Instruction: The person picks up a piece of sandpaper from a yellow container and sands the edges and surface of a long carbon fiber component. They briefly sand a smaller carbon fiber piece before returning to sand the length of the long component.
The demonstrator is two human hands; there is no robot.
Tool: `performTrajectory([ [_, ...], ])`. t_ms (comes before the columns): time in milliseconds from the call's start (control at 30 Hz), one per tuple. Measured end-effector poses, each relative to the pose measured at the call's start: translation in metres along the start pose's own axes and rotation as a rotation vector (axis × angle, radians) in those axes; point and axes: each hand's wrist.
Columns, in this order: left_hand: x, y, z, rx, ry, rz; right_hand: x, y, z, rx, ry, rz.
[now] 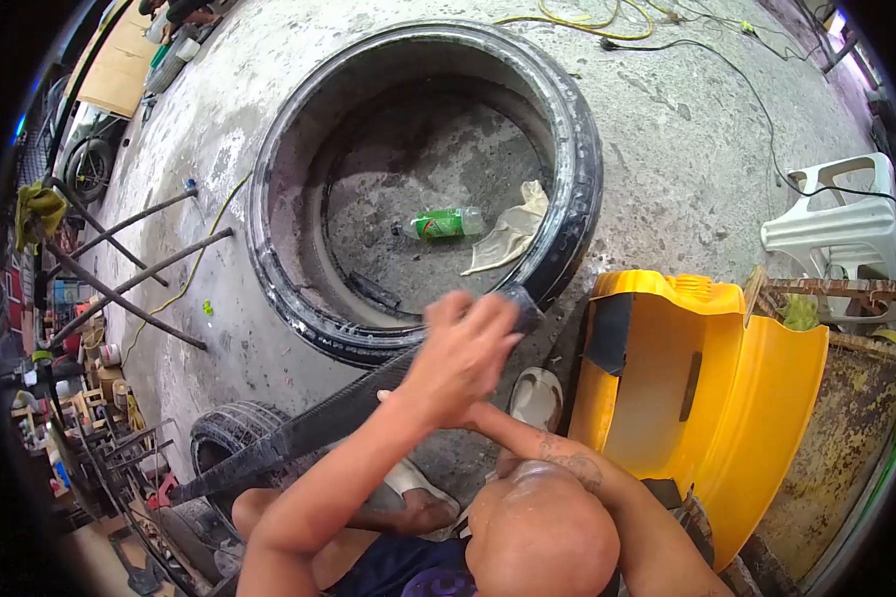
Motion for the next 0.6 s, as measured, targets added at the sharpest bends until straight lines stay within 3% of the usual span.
performTrajectory([
  [67, -0.015, 0.022, -0.021, -0.093, 0.019, 0.048, -0.001, -0.001, 0.001, 0.010, 0.008, -0.009],
  [133, -0.008, 0.005, -0.005, -0.133, 0.011, 0.027, -0.001, 0.000, 0.005, -0.014, -0.009, -0.009],
  [200, 0.011, -0.020, 0.018, -0.083, 0.052, -0.062, 0.001, 0.005, 0.009, -0.053, -0.047, -0.003],
  [300, 0.020, -0.026, 0.021, -0.065, 0.074, -0.012, 0.000, 0.005, 0.009, -0.057, -0.052, 0.002],
  [433, -0.006, 0.024, -0.017, -0.090, 0.040, 0.030, -0.002, 0.004, 0.007, -0.005, -0.034, -0.018],
  [600, 0.006, -0.025, 0.020, -0.071, -0.026, -0.039, 0.001, 0.010, 0.016, -0.060, -0.081, -0.013],
])
Point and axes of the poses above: each hand's wrist, its own y-axis towards the middle knuckle, its own x-axis out of the back of the hand, z = x × y, and after that the axes turned 12 degrees about x, right-handed
